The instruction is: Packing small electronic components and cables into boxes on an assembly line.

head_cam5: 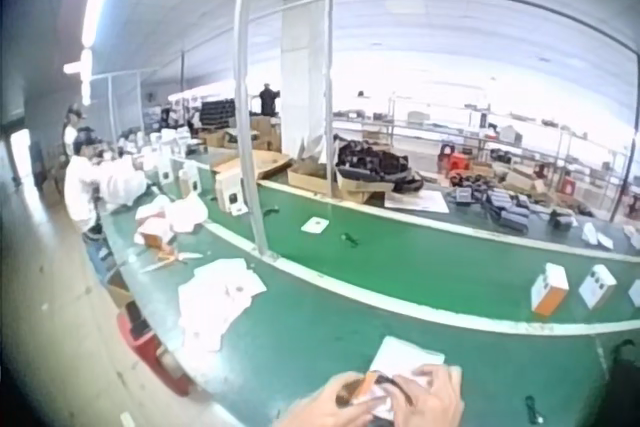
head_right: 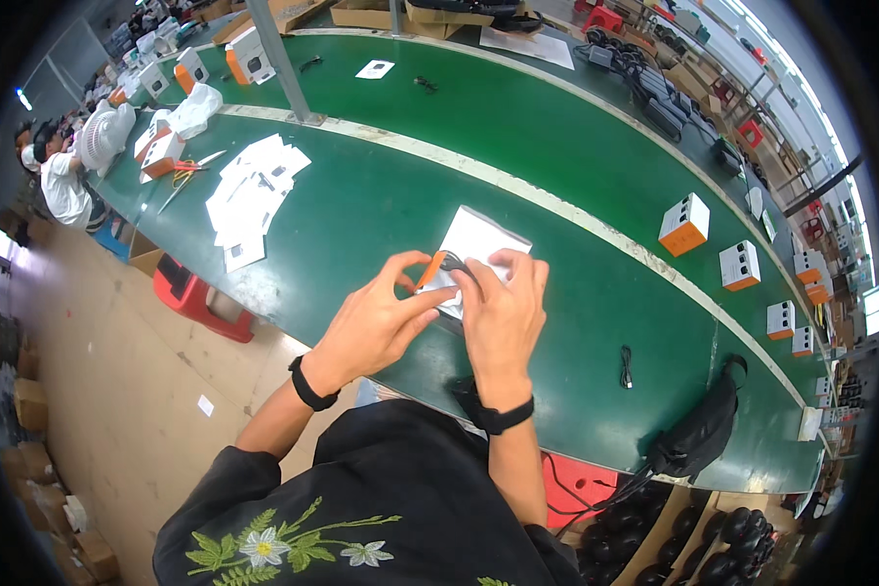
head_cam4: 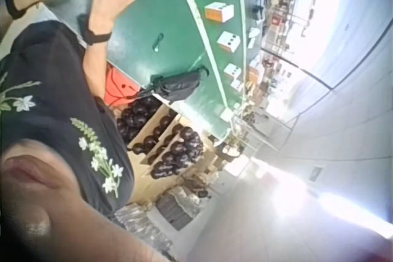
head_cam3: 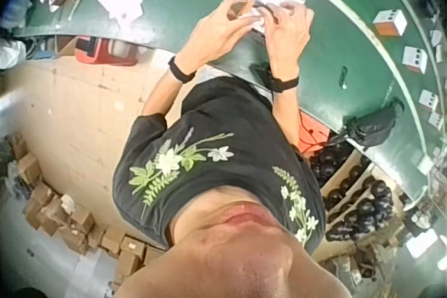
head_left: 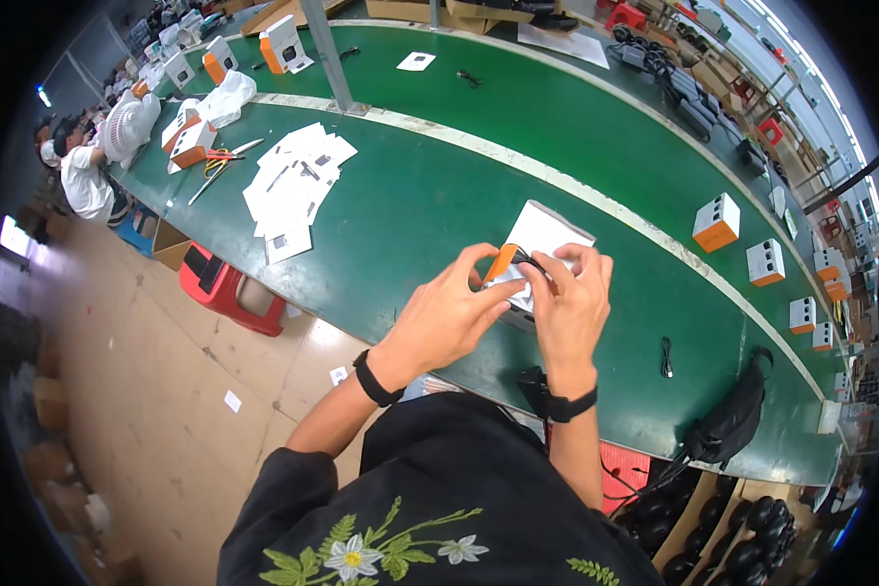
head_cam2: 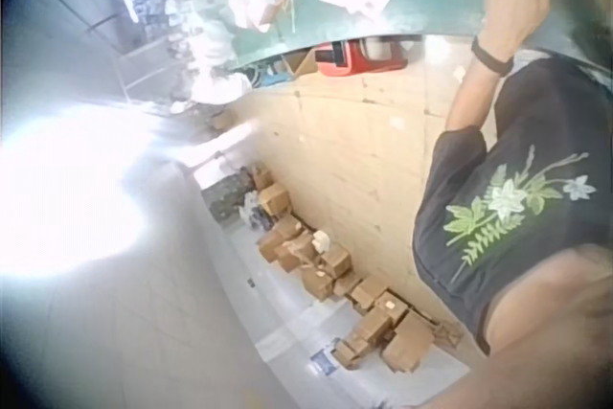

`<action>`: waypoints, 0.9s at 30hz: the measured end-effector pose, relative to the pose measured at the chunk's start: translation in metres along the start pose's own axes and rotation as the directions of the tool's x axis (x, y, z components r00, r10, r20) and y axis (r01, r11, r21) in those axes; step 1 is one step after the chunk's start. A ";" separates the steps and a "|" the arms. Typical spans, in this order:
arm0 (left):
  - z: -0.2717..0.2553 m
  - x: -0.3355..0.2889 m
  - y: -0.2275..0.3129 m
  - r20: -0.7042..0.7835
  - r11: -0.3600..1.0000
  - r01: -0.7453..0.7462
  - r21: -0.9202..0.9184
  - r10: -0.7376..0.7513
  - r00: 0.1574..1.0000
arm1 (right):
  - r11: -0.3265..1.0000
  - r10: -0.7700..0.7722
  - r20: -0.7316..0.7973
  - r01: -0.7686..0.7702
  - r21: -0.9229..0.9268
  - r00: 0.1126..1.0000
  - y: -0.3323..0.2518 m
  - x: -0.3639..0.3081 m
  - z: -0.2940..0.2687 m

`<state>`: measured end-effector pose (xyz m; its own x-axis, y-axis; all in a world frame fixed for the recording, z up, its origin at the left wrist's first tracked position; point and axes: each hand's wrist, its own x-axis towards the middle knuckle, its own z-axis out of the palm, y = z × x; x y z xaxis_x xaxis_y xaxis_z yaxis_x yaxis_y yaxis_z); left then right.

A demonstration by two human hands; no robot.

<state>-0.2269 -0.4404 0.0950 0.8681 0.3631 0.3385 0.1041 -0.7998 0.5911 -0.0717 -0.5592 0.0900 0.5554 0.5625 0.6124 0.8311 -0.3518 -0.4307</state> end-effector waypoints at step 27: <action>-0.005 0.060 -0.022 0.092 0.945 -0.298 0.135 0.287 0.953 | 0.969 0.246 0.295 -0.227 -0.097 0.924 -0.015 0.007 -0.032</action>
<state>-0.1797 -0.3989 0.1058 0.9022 0.0725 0.4253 -0.0944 -0.9287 0.3586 -0.0791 -0.5739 0.1221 0.7091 0.6536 0.2645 0.6820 -0.5408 -0.4923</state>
